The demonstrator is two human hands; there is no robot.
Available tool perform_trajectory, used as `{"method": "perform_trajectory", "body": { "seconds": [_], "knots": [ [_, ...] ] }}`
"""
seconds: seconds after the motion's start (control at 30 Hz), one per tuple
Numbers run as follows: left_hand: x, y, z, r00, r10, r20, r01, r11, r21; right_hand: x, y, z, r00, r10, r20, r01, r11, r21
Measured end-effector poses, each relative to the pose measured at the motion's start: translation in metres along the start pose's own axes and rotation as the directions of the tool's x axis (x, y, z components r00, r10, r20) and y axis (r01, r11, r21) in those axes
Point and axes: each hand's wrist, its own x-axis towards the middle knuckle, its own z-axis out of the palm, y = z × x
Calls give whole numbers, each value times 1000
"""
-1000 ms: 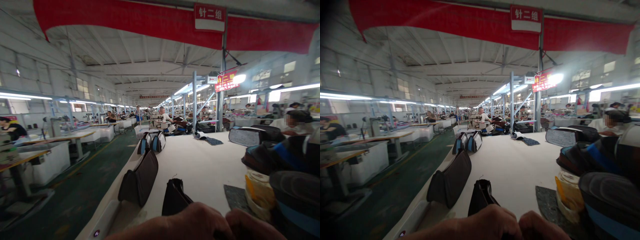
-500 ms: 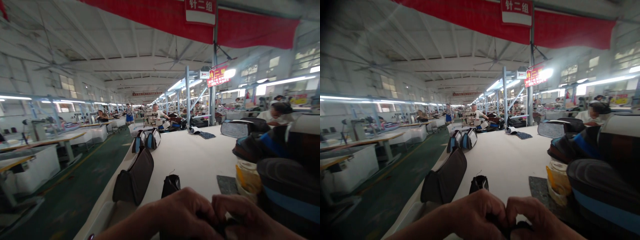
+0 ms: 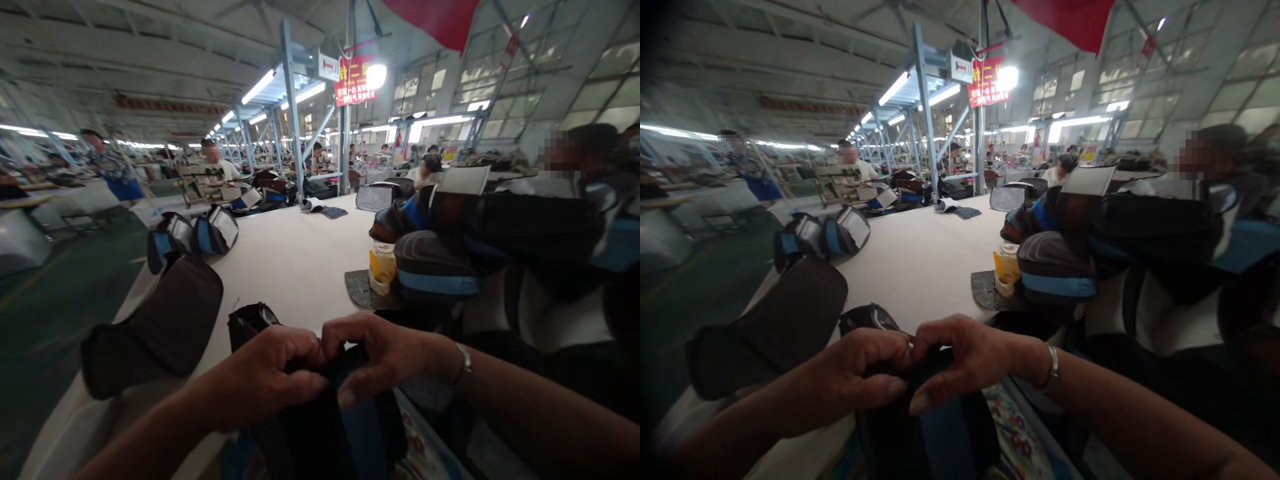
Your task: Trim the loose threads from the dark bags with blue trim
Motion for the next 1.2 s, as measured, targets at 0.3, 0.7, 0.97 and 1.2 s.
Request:
{"method": "perform_trajectory", "body": {
  "seconds": [0.3, 0.7, 0.97, 1.2],
  "knots": [
    [-2, -6, 8, 992, -119, -31, 120, 993, 12, -6, 17, 13, 988, 143, 53, -153, 913, 378],
    [-5, -6, 18, 989, -44, -141, 66, 986, 152, -11, 15, 20, 991, 126, -36, -106, 936, 336],
    [-5, -11, 29, 957, 156, -245, -81, 954, 288, -12, -1, 34, 956, 2, -293, -25, 997, -72],
    [-10, -10, 27, 960, 31, -277, 13, 988, 156, -11, 7, 48, 875, -218, -433, 67, 939, -337]
  ]
}}
